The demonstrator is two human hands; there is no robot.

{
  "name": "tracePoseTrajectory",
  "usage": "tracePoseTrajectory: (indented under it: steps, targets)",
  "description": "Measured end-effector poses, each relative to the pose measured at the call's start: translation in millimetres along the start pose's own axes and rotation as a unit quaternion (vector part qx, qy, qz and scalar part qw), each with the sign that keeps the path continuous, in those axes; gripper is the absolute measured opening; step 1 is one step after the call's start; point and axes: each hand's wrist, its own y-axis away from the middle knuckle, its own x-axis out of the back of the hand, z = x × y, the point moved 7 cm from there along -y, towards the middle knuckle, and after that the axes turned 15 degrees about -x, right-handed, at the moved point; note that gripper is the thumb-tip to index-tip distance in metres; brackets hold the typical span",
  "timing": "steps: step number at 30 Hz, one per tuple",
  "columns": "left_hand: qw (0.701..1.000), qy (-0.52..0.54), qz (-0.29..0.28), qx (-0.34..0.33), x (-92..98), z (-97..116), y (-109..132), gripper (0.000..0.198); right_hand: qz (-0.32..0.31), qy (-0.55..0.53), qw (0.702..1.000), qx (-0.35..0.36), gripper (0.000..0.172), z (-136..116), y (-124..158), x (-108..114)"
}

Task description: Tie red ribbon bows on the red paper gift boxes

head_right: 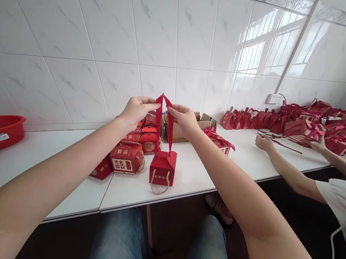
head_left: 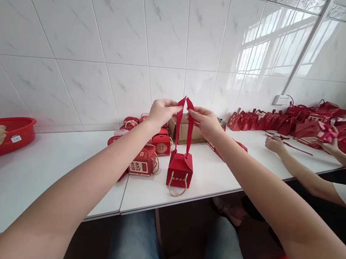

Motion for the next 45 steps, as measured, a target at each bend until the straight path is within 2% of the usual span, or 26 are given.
tracePoseTrajectory:
  steps: [6, 11, 17, 25, 34, 45]
  targets:
    - [0.999, -0.029, 0.019, 0.004, 11.5, -4.2, -2.1, 0.011, 0.017, -0.008, 1.000, -0.014, 0.020, -1.7, 0.5, 1.7]
    - [0.999, 0.035, -0.020, 0.022, -0.4, -12.4, -5.1, 0.020, 0.048, -0.021, 0.999, -0.009, 0.015, -2.5, 4.1, 1.6]
    - [0.995, 0.097, -0.009, 0.026, -4.2, -17.7, -5.9, 0.025, 0.116, -0.015, 0.993, 0.000, 0.010, -2.9, 7.7, 9.8]
    - [0.994, 0.091, 0.040, 0.038, 8.8, -22.0, -7.8, 0.027, 0.111, -0.050, 0.992, -0.011, 0.019, 5.5, 3.0, 20.3]
    - [0.993, 0.113, 0.036, 0.031, 6.1, -22.2, -8.2, 0.032, 0.116, -0.089, 0.989, -0.036, 0.019, 13.1, 3.0, 27.1]
    - [0.993, 0.112, 0.038, 0.017, 5.0, -17.6, -8.9, 0.027, 0.119, -0.123, 0.985, -0.016, 0.016, 8.6, 3.2, 23.1]
